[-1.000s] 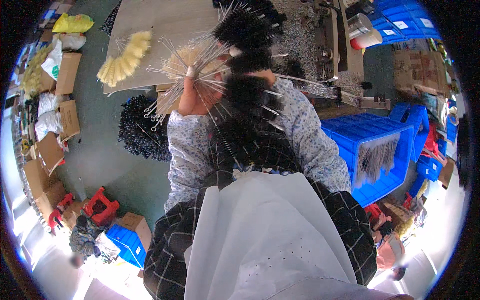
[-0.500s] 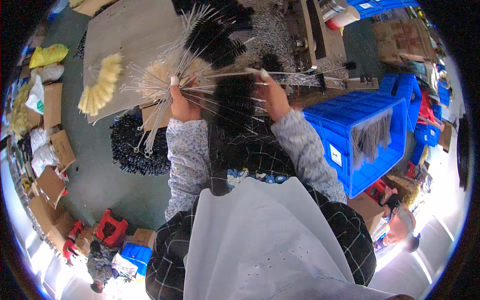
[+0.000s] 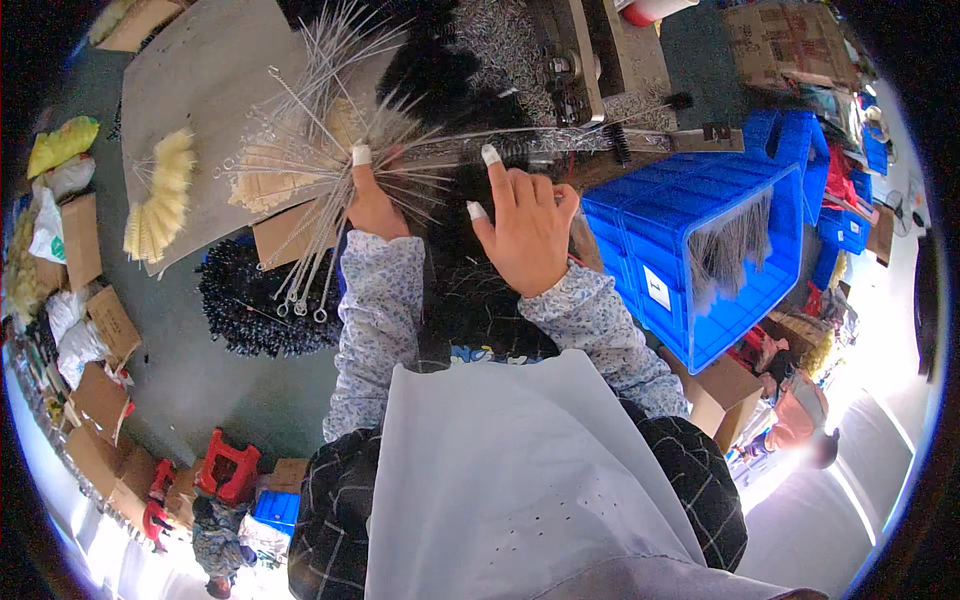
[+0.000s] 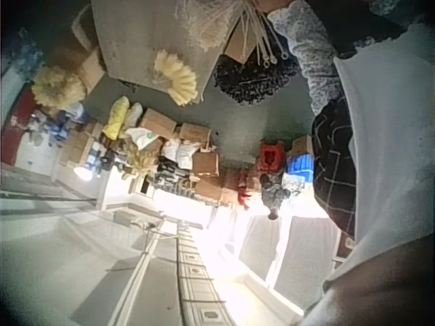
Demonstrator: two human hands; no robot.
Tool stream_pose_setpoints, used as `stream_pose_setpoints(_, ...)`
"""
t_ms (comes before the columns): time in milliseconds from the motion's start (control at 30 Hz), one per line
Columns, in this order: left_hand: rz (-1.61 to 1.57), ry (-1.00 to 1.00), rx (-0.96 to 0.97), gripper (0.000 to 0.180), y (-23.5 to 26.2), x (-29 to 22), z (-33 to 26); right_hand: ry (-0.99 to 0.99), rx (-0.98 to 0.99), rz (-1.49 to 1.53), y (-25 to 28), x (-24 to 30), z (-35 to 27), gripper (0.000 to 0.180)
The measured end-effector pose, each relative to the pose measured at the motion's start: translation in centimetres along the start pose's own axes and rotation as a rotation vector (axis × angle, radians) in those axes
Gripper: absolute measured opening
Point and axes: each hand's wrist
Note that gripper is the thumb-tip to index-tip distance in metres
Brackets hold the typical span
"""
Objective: Assembling brush components by inserting wire handles into brush heads and organizing them on the workspace.
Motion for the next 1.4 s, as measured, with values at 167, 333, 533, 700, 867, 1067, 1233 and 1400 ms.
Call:
stream_pose_setpoints(167,0.082,0.056,-0.057,0.041,-1.9,1.5,-2.5,-0.009,0.018,-0.062,-0.9,-1.6,-1.2,0.055)
stream_pose_setpoints(333,0.021,0.049,-0.035,0.038,-2.9,2.3,-2.7,-0.008,0.002,-0.108,-0.6,-2.4,-1.5,0.053)
stream_pose_setpoints(533,0.174,-0.031,0.086,0.039,-1.3,4.9,-2.5,-0.059,0.039,-0.117,-0.7,-3.8,-1.7,0.052)
stream_pose_setpoints(700,0.033,0.042,0.041,0.030,-2.5,5.2,-3.0,-0.060,0.061,-0.126,-0.6,-4.4,-1.6,0.051)
stream_pose_setpoints(867,0.080,0.041,-0.011,0.027,-2.5,5.2,-2.3,-0.040,0.069,-0.105,-0.7,-4.7,-1.4,0.051)
stream_pose_setpoints(1067,0.022,-0.018,0.025,0.023,-3.6,4.4,-1.7,-0.038,0.090,-0.084,-0.9,-4.9,-1.1,0.050)
stream_pose_setpoints(1233,0.105,-0.064,0.027,0.022,-5.0,3.6,-1.9,-0.027,0.058,-0.087,-1.6,-5.2,-0.8,0.051)
stream_pose_setpoints(1400,0.146,-0.015,0.047,0.024,-5.0,3.3,-0.7,-0.017,0.064,-0.064,-1.4,-4.9,-0.2,0.051)
Point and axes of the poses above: each hand's wrist, its own z-axis towards the middle knuckle, its own y-axis out of the back of the hand, x = y × z, and after that the axes turned 6 degrees about -z, right-handed
